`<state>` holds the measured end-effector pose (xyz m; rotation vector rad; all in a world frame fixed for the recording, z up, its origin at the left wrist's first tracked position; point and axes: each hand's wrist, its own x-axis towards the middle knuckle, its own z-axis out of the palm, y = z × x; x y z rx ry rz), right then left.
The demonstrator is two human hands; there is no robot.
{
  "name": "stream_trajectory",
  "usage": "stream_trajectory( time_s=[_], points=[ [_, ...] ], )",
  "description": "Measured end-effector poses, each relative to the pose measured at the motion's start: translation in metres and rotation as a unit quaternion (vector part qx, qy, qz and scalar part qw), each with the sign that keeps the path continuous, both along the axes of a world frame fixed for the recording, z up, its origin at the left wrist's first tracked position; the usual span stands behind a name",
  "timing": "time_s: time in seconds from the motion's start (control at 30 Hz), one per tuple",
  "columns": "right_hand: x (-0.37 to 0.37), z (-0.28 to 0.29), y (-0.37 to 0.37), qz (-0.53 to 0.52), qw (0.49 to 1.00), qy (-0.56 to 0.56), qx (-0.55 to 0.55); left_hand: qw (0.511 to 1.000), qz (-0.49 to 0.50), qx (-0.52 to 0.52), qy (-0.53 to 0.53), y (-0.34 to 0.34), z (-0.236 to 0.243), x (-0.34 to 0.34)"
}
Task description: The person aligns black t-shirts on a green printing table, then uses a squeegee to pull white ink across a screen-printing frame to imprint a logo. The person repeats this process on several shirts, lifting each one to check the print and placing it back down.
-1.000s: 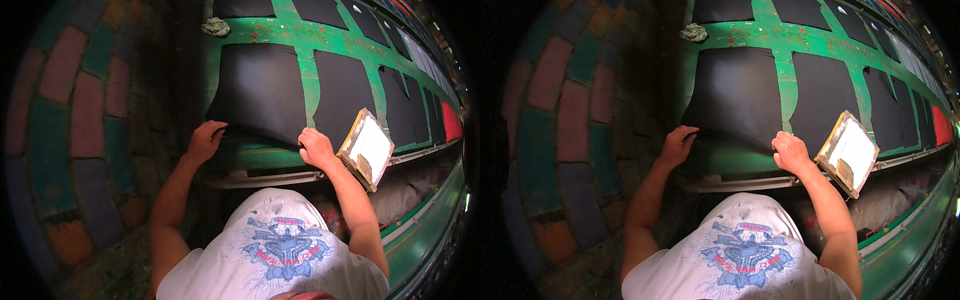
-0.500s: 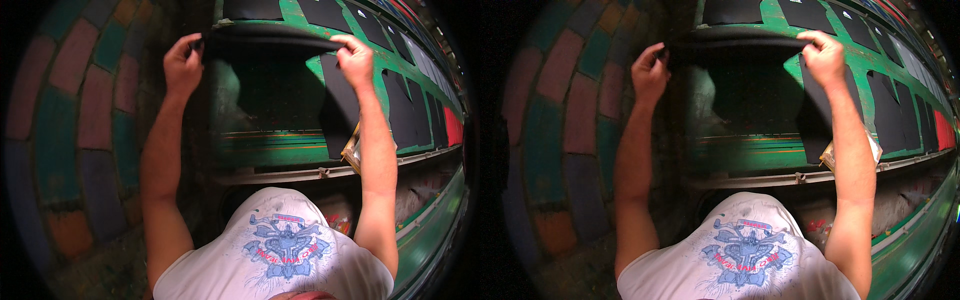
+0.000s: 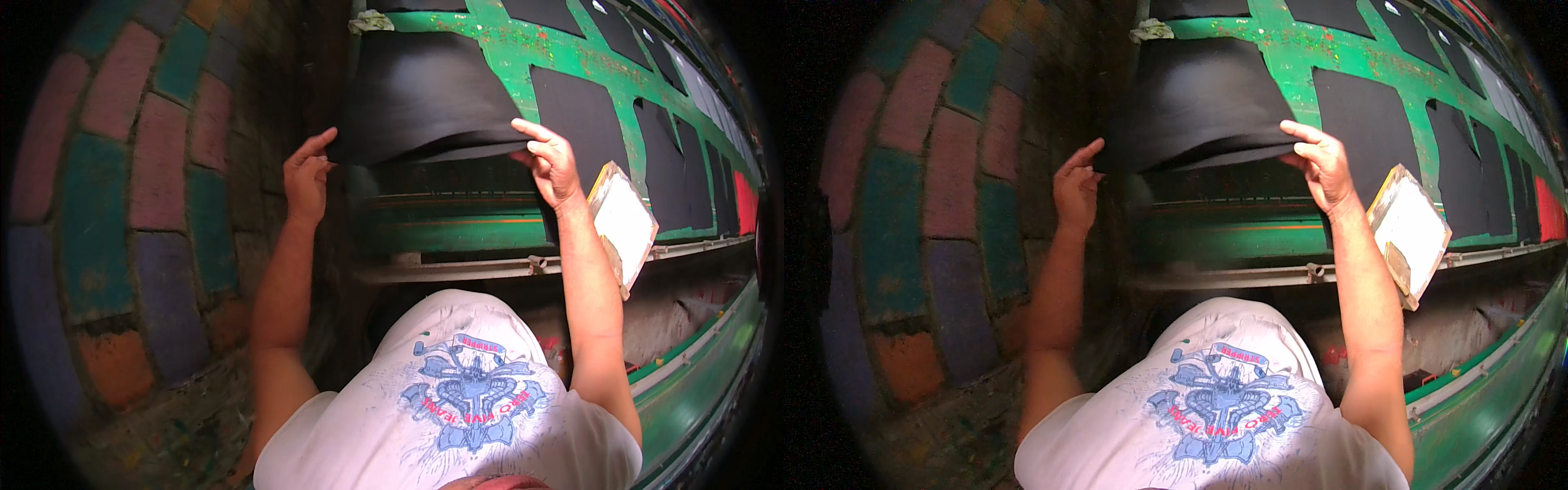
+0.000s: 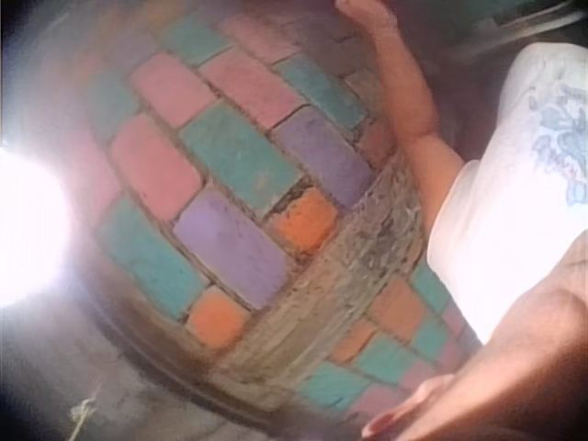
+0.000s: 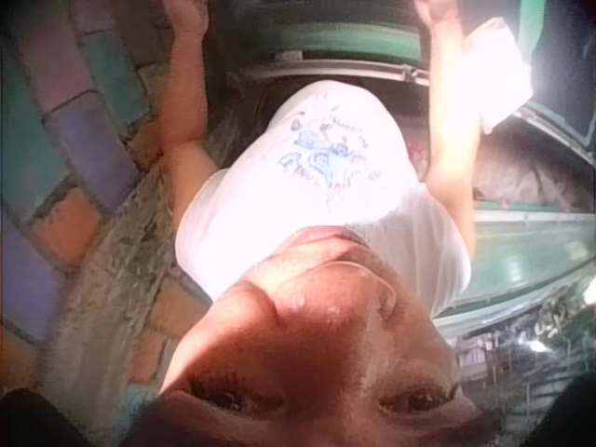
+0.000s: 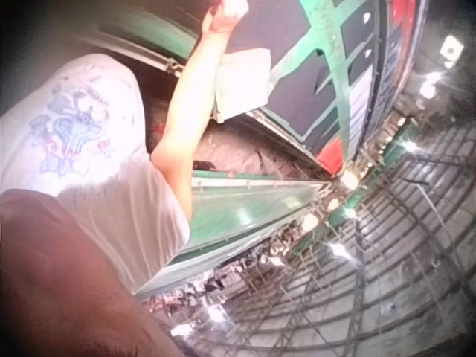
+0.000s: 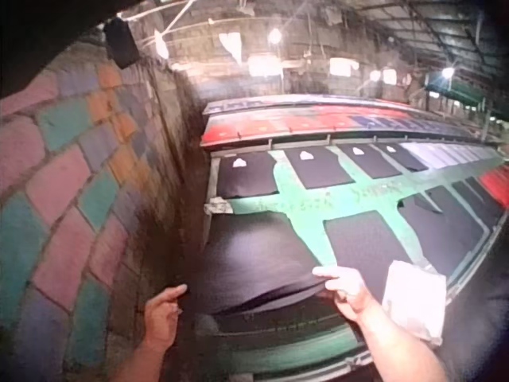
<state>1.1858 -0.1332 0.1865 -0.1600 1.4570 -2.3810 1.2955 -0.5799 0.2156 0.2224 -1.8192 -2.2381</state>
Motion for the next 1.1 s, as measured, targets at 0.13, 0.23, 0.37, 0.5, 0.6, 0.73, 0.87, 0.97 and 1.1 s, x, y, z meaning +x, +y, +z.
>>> stream_trajectory(
  time_s=[0.13, 0.23, 0.37, 0.5, 0.6, 0.73, 0.87, 0.97, 1.1],
  points=[
    [0.016, -0.060, -0.012, -0.028, 0.977, -0.171, 0.120, 0.964, 0.116, -0.076, -0.226, 0.013, -0.054, 0.023],
    [0.018, -0.082, -0.024, -0.024, 0.957, -0.116, 0.265, 0.951, 0.096, -0.182, -0.233, 0.025, -0.077, 0.038],
    [0.020, -0.075, -0.031, 0.007, 0.936, -0.060, 0.347, 0.942, 0.064, -0.255, -0.211, 0.028, -0.087, 0.045],
    [0.009, -0.061, -0.035, 0.065, 0.887, -0.129, 0.439, 0.948, 0.031, -0.215, -0.233, 0.023, -0.086, 0.048],
    [0.015, -0.065, -0.038, 0.029, 0.875, -0.119, 0.468, 0.953, 0.030, -0.193, -0.232, 0.022, -0.087, 0.050],
    [0.029, -0.071, -0.031, 0.062, 0.879, -0.112, 0.458, 0.958, 0.039, -0.169, -0.229, 0.021, -0.089, 0.051],
    [0.034, -0.069, -0.024, 0.087, 0.887, -0.110, 0.439, 0.957, 0.035, -0.167, -0.236, 0.019, -0.089, 0.050],
    [0.039, -0.064, -0.025, 0.068, 0.900, -0.108, 0.417, 0.963, 0.044, -0.124, -0.234, 0.019, -0.085, 0.047],
    [0.047, -0.052, -0.027, 0.041, 0.908, -0.080, 0.409, 0.957, 0.044, -0.163, -0.235, 0.022, -0.073, 0.045]
  ],
)
